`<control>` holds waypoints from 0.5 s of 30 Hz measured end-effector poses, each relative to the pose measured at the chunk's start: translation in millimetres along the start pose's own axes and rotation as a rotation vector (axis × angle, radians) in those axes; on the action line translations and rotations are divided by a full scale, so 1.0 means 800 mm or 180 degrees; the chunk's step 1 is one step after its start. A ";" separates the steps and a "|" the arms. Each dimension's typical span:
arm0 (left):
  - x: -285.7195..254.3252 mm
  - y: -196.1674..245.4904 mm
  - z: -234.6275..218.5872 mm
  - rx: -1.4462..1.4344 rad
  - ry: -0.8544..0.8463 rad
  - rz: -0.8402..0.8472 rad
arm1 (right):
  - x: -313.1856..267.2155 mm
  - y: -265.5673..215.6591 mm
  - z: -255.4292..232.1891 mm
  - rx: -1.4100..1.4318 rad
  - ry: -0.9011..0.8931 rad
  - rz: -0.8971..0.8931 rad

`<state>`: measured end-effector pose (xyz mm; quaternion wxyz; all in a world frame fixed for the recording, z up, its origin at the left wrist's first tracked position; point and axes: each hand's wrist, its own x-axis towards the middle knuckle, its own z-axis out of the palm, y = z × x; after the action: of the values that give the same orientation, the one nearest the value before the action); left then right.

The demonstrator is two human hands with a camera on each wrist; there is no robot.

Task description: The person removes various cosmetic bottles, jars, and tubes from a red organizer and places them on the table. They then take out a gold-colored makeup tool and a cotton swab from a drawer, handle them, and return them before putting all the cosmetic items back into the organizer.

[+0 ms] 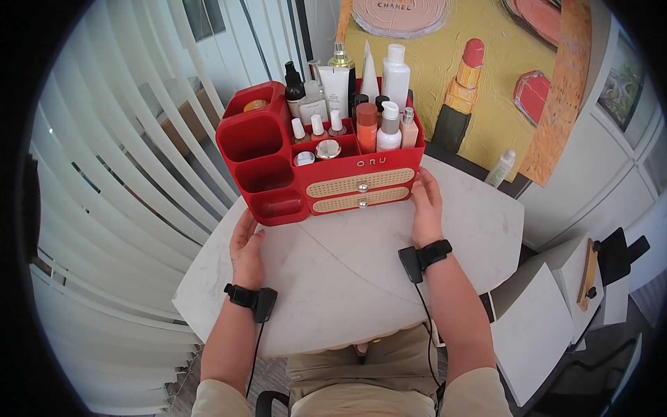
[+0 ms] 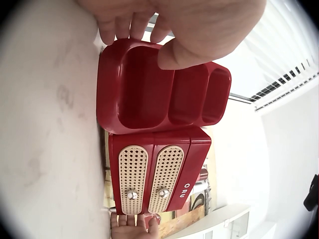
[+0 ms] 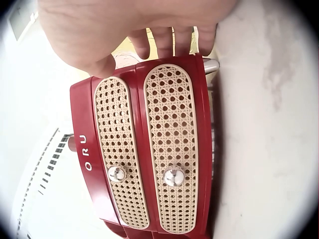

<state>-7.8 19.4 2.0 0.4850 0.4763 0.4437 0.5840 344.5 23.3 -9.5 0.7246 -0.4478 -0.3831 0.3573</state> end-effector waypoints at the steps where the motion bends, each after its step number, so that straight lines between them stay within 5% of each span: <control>1: 0.000 -0.001 -0.001 -0.0014 -0.0017 0.0012 | 0.000 0.001 0.000 0.0037 0.0014 -0.0014; 15: -0.001 0.005 0.002 0.0049 -0.0028 -0.0031 | -0.002 -0.002 -0.001 -0.0012 -0.0004 0.0053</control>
<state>-6.5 18.1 5.9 0.4861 0.4805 0.4484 0.5760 344.7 21.2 -8.9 0.7205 -0.4522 -0.3804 0.3629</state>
